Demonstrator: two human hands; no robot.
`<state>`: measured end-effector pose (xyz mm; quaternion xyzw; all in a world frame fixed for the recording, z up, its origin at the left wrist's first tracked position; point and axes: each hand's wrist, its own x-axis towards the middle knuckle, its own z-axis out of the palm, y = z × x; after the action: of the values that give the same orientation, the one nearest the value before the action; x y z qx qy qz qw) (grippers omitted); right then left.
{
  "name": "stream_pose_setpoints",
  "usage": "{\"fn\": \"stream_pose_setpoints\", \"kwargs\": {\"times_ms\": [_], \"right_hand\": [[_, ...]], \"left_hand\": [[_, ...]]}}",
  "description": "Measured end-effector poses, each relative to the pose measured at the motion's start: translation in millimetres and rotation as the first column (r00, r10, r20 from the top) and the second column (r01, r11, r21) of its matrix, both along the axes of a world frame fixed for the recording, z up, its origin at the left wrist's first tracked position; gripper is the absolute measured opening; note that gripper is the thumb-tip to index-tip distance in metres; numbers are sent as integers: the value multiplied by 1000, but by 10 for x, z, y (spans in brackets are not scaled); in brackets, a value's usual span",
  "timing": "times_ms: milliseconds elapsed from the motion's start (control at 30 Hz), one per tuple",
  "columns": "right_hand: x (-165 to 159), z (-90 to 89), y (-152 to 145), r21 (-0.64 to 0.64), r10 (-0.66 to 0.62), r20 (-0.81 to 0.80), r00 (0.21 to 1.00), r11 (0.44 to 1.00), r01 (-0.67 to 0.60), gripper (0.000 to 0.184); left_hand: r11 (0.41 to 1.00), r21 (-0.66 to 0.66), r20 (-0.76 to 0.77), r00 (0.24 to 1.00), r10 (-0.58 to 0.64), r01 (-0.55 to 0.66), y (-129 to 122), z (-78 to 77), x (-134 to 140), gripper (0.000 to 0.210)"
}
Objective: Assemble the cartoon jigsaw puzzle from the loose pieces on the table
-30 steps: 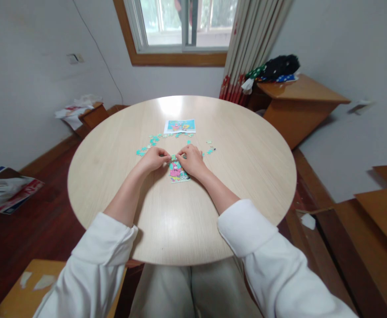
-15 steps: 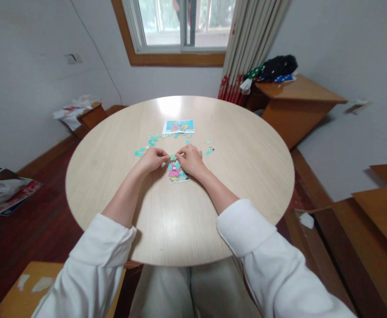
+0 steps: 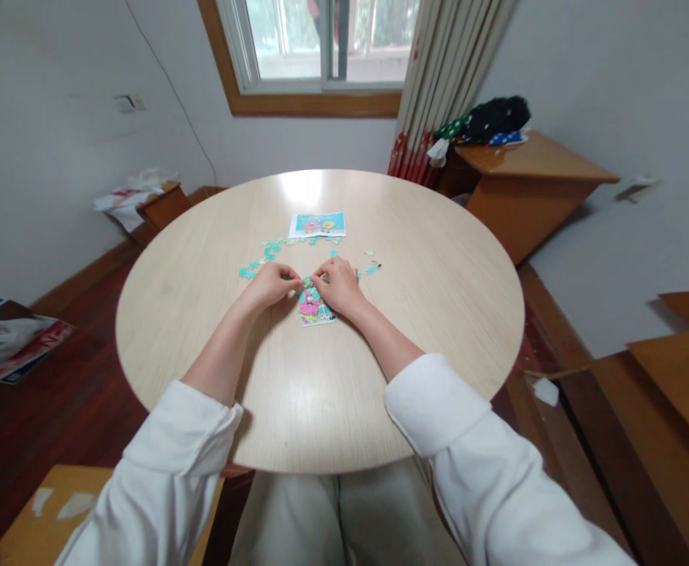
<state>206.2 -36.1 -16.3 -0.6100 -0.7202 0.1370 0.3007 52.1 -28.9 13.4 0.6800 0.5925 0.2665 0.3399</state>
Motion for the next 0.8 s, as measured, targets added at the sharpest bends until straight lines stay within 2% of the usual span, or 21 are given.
{"fn": "stream_pose_setpoints", "kwargs": {"times_ms": [533,800], "right_hand": [[4,-35,-5,53,14,17,1000,998,-15,11],[-8,3,-28,47,0,39,999,999,-2,9]], "left_hand": [[998,56,-106,994,-17,23,24,-74,13,11],[998,58,-118,993,-23,30,27,-82,20,10]]}}
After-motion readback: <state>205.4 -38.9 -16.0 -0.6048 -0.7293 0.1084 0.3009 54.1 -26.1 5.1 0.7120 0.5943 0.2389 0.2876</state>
